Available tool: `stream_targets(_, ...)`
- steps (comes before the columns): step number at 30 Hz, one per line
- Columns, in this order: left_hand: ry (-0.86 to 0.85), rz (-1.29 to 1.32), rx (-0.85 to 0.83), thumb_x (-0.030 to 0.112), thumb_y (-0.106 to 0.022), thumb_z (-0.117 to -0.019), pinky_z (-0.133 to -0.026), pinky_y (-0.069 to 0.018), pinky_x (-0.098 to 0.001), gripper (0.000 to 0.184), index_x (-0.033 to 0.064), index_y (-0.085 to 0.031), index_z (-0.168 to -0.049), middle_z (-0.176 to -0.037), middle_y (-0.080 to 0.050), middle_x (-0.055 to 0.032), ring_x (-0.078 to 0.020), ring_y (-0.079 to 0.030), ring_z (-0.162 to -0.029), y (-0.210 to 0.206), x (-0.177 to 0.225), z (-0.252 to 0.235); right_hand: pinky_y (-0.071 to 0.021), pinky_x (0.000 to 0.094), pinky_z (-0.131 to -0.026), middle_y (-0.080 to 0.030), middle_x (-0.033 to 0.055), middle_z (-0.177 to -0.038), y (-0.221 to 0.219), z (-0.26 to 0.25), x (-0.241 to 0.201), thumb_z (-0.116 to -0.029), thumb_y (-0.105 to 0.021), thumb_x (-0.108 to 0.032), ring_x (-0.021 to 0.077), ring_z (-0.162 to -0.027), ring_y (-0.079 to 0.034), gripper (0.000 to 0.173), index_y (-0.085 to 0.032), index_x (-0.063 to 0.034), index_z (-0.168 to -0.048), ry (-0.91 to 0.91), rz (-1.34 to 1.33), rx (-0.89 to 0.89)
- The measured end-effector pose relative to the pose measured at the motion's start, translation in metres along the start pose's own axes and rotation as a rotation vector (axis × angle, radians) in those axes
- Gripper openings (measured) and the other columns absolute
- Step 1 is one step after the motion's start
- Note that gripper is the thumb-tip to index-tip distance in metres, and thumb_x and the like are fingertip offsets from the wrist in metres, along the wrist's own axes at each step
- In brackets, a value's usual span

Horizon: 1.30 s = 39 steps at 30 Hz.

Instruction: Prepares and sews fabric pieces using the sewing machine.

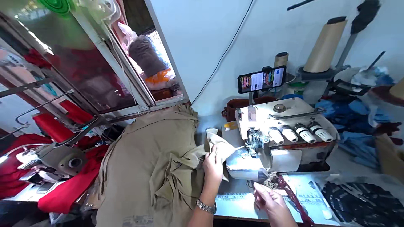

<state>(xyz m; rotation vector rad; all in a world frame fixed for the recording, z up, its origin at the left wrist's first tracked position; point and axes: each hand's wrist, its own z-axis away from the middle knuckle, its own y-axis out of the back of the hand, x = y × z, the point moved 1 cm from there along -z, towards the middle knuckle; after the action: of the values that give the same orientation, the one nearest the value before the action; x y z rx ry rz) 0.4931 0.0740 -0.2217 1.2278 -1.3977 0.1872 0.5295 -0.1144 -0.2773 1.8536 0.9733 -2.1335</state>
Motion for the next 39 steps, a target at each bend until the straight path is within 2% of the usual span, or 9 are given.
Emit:
stream_targets(10,-0.119,0.085,0.105,0.004,-0.054,-0.0985,-0.094,-0.0559,-0.0453,0.037,-0.0127,-0.063,-0.13,-0.121,-0.064,-0.0335,-0.0378,-0.068,-0.104,-0.009,0.01,0.134,-0.0587,0.0249,-0.074,-0.074,0.0025,-0.097,-0.011,-0.005,-0.014,-0.103,-0.049,-0.014,0.009,-0.084,-0.07,0.025,-0.07,-0.0016,-0.11,-0.003,0.069,-0.139)
stream_targets(14,-0.223,0.072,-0.196,0.008,-0.062,-0.0987,-0.079,-0.0604,-0.042,0.034,-0.01,-0.065,-0.128,-0.104,-0.069,-0.0243,-0.03,-0.071,-0.086,-0.005,0.028,0.162,-0.0584,0.0259,-0.067,-0.07,-0.0006,-0.079,0.002,-0.009,-0.028,-0.1042,-0.045,-0.006,0.0071,-0.071,-0.067,0.024,-0.066,-0.0056,-0.093,-0.044,-0.113,-0.02)
stream_targets(17,-0.227,-0.048,-0.026,0.011,-0.054,-0.1025,-0.068,-0.0605,-0.0378,0.039,-0.0043,-0.06,-0.138,-0.094,-0.074,-0.0128,-0.0192,-0.07,-0.071,0.029,0.033,0.115,-0.0585,0.026,-0.065,-0.067,-0.0004,-0.073,0.03,-0.024,-0.039,-0.1044,-0.043,-0.002,0.0077,-0.068,-0.066,0.025,-0.059,-0.0074,-0.087,-0.045,-0.219,0.2)
stream_targets(21,-0.158,-0.323,-0.139,0.006,-0.05,-0.1009,-0.11,-0.0439,-0.0524,0.051,0.0086,-0.048,-0.152,-0.141,-0.058,-0.018,-0.0361,-0.054,-0.131,0.043,0.024,-0.003,-0.0576,0.0246,-0.063,-0.068,0.0002,-0.075,0.044,-0.022,-0.039,-0.1049,-0.043,-0.002,0.0071,-0.067,-0.066,0.021,-0.059,-0.0066,-0.092,-0.089,-0.145,0.157)
stream_targets(25,-0.222,-0.378,-0.527,-0.001,-0.057,-0.0917,-0.122,-0.0288,-0.0531,0.047,0.0039,-0.061,-0.138,-0.162,-0.034,-0.0203,-0.04,-0.03,-0.149,0.013,-0.004,-0.055,-0.0573,0.027,-0.082,-0.067,-0.0004,-0.098,0.044,-0.013,-0.031,-0.1046,-0.044,-0.009,0.0056,-0.089,-0.066,0.022,-0.061,-0.0004,-0.114,0.034,0.109,-0.014)
stream_targets(30,-0.444,-0.193,-0.43,0.001,-0.054,-0.0929,-0.118,-0.0375,-0.0455,0.022,-0.0032,-0.075,-0.1,-0.129,-0.066,-0.0199,-0.0319,-0.054,-0.134,0.026,-0.024,-0.054,-0.0532,0.0185,-0.065,-0.07,-0.007,-0.074,0.046,-0.009,-0.037,-0.0971,-0.051,0.004,-0.0013,-0.065,-0.062,0.024,-0.071,-0.0064,-0.089,0.049,0.178,-0.044)
stream_targets(34,-0.612,-0.129,-0.277,0.0,-0.058,-0.086,-0.114,-0.0408,-0.0524,0.017,0.0019,-0.074,-0.09,-0.095,-0.075,-0.0081,-0.0225,-0.071,-0.105,0.074,0.007,-0.027,-0.0548,0.04,-0.085,-0.073,0.0148,-0.096,0.051,-0.006,-0.044,-0.0955,-0.068,-0.016,0.0203,-0.089,-0.068,0.024,-0.075,0.0048,-0.104,0.384,0.678,-0.018)
stream_targets(37,-0.788,-0.302,-0.293,0.011,-0.068,-0.0872,-0.076,-0.0565,-0.0474,0.007,0.0067,-0.073,-0.086,-0.081,-0.072,-0.006,-0.0234,-0.071,-0.08,0.091,0.057,0.01,-0.0437,0.0643,-0.1,-0.07,0.0232,-0.119,0.015,0.011,-0.047,-0.0939,-0.071,-0.039,0.0408,-0.115,-0.063,0.05,-0.071,0.0035,-0.119,0.58,0.75,-0.235)
stream_targets(39,-0.927,-0.394,-0.219,0.017,-0.066,-0.0889,-0.059,-0.054,-0.0425,0.01,0.0093,-0.068,-0.083,-0.072,-0.067,-0.0042,-0.0207,-0.068,-0.066,0.101,0.081,0.025,-0.0438,0.0637,-0.1,-0.071,0.0237,-0.114,-0.009,0.023,-0.045,-0.0941,-0.072,-0.03,0.0399,-0.111,-0.065,0.038,-0.073,0.0056,-0.109,0.618,0.724,-0.352)
